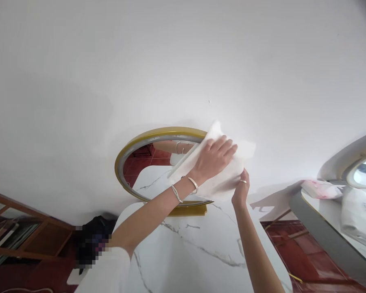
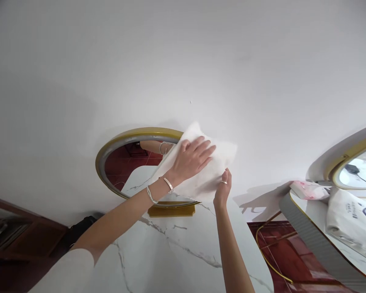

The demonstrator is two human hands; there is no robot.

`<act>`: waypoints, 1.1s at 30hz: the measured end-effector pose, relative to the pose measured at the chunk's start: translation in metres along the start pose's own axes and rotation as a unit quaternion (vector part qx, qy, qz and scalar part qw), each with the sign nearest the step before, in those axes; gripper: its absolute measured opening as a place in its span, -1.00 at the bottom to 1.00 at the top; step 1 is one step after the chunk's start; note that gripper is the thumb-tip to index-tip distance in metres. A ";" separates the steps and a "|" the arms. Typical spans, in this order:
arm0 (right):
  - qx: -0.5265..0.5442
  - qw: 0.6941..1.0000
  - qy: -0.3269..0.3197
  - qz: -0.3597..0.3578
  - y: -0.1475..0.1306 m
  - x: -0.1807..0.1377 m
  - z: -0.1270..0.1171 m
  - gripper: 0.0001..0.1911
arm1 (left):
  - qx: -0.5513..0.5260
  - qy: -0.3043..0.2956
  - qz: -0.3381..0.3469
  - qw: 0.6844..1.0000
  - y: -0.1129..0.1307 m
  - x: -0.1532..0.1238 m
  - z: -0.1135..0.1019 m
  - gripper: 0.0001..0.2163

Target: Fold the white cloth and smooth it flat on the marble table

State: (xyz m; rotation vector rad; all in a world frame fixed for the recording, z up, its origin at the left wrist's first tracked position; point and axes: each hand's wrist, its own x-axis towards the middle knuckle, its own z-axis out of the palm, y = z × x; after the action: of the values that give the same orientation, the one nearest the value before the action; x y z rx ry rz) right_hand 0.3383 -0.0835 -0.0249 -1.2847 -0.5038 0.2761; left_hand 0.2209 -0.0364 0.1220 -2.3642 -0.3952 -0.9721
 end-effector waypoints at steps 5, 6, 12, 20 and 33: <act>-0.016 0.996 -0.028 -0.084 0.002 0.002 0.002 -0.40 | 0.061 -0.075 0.056 0.994 -0.005 0.003 -0.002 -0.73; -0.024 0.994 -0.038 -0.100 0.000 0.003 0.002 -0.40 | 0.072 -0.087 0.057 0.992 -0.007 0.004 -0.004 -0.72; -0.131 0.970 -0.021 -0.203 -0.024 0.009 0.013 -0.38 | 0.095 -0.049 0.029 0.994 -0.028 0.004 -0.020 -0.74; -0.218 0.884 0.012 -0.413 -0.079 0.013 0.046 -0.45 | 0.060 0.044 -0.057 0.996 -0.073 -0.015 -0.057 -0.80; -0.289 0.679 -0.141 -0.660 -0.143 -0.084 0.172 -0.51 | -0.024 0.245 -0.360 0.900 -0.146 -0.196 -0.080 -0.73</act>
State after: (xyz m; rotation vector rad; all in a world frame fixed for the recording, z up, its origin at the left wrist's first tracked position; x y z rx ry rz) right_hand 0.1674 -0.0164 0.1287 -1.1416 -1.7498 -1.0149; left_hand -0.0259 0.0223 0.0837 -1.9062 -1.0835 -1.8655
